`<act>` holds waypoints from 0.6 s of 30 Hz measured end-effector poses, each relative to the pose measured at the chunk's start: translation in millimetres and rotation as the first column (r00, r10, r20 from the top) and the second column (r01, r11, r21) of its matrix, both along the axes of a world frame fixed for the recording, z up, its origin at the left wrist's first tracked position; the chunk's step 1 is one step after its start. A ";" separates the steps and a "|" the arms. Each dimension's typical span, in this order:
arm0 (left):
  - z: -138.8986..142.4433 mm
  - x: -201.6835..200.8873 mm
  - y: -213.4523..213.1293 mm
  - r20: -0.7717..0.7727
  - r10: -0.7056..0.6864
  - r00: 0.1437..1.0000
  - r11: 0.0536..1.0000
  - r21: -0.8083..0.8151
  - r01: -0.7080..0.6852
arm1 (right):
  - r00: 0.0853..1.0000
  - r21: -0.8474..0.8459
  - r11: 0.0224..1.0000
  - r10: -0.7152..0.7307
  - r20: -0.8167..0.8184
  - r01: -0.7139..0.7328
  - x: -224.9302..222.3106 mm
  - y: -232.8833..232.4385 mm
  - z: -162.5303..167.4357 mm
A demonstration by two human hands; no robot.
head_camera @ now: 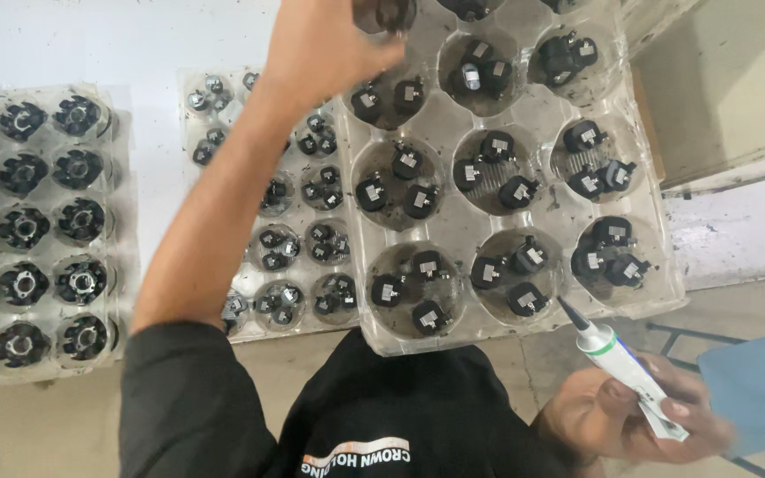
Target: The person sits on the floor in front of trays of black plug components and applies adhesive from a tube to each component. They pick a component from the tray, squeeze adhesive onto its contact area, and place it back into the tray, repeating this for successive components.
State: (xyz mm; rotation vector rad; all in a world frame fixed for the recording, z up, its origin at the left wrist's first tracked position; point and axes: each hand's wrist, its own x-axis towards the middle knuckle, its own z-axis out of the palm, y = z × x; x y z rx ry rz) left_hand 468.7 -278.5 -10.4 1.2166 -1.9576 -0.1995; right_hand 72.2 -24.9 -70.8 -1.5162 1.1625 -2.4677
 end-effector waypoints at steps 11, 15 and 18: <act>45.4 -107.2 248.3 -0.873 0.013 0.488 0.869 0.250 0.426 | 0.902 -0.036 0.902 0.431 -0.007 -0.431 30.0 -8.9 8.3; 32.5 -116.8 256.8 -0.802 0.040 0.596 0.947 0.220 0.232 | 0.829 0.161 0.890 0.455 -0.324 -0.426 14.2 -2.2 8.8; 22.5 -118.7 261.7 -0.815 0.063 0.575 0.936 0.248 0.249 | 0.832 0.112 0.901 0.430 -0.352 -0.418 11.5 -0.2 1.9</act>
